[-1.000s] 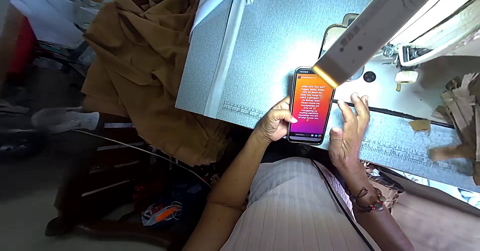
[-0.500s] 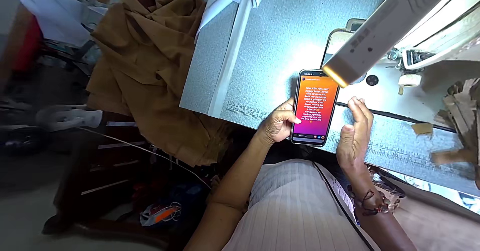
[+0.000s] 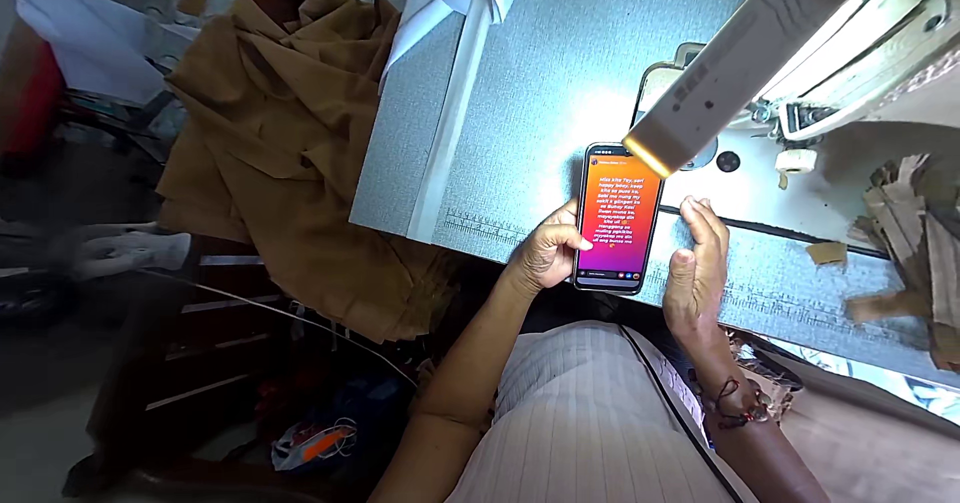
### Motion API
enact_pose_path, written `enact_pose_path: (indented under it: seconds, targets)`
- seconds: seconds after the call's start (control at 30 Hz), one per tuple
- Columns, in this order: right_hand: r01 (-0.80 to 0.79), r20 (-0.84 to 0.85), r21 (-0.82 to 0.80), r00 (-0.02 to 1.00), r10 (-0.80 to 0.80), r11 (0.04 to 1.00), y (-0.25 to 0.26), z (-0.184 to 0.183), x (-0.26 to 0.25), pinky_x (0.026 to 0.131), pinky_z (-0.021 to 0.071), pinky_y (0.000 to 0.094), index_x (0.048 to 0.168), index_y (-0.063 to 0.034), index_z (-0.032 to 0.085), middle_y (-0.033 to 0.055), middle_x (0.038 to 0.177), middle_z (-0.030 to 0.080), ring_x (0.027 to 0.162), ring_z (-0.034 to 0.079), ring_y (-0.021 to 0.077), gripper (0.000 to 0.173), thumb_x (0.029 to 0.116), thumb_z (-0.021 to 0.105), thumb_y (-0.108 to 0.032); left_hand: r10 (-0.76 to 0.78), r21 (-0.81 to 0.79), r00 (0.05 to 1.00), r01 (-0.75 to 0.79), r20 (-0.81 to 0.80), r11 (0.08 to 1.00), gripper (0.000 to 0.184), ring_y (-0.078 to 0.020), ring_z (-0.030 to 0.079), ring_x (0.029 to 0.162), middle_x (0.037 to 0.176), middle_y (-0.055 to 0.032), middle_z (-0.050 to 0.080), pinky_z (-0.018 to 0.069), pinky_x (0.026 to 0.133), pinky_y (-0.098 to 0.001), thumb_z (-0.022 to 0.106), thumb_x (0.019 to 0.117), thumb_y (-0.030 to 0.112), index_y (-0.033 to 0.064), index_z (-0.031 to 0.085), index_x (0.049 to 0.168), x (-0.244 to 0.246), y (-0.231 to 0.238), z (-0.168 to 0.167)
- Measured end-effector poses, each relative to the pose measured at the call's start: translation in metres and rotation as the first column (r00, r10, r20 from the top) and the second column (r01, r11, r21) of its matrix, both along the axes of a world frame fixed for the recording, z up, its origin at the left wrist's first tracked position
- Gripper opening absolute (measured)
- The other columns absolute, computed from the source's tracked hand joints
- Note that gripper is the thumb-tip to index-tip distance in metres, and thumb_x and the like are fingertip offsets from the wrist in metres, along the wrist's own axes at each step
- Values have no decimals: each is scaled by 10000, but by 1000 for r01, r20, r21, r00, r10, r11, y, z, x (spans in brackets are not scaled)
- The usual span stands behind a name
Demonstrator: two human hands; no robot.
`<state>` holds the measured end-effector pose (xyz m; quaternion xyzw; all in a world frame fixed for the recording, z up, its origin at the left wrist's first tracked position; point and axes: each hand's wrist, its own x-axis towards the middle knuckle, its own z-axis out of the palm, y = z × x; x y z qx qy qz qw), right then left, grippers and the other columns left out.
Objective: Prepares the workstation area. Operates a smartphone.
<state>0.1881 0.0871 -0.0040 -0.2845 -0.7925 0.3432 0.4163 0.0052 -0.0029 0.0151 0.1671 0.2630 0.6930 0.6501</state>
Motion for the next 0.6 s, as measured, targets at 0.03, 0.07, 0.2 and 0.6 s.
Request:
enact_pose_path:
  seconds: [0.03,0.07,0.2,0.6]
  targets:
    - [-3,0,-4,1000,3,1000,0,0,0,1247,248,428,1388,46,512,234,1462,529,1489,374,308,615,1113,270,-448,1,3,1000,-1,-3,1000,441,-143,735,933,1062,-68,733,611,794,-320,501,794,-28,118,565,1205,0,0,0]
    - [-1,-2,-7,1000,1,1000,0,1,0,1246,249,426,1385,48,515,237,1460,530,1488,375,306,617,1114,268,-449,3,3,1000,-3,-2,1000,439,-142,735,935,1059,-67,734,611,796,-319,499,793,-30,116,565,1201,0,0,0]
    - [-3,0,-3,1000,3,1000,0,0,0,1246,252,427,1386,44,514,234,1466,527,1487,379,301,601,1116,269,-434,13,-11,1000,-13,2,1000,428,-140,735,925,1052,-64,736,612,786,-318,499,787,-36,120,578,1177,0,0,0]
    - [-13,-6,-17,1000,12,1000,-1,1,0,1249,248,421,1386,54,511,227,1460,531,1485,382,294,564,1118,287,-390,7,-15,999,-7,-46,1000,456,-130,732,903,1049,-57,728,610,766,-306,500,788,-18,124,558,1217,1,-2,2]
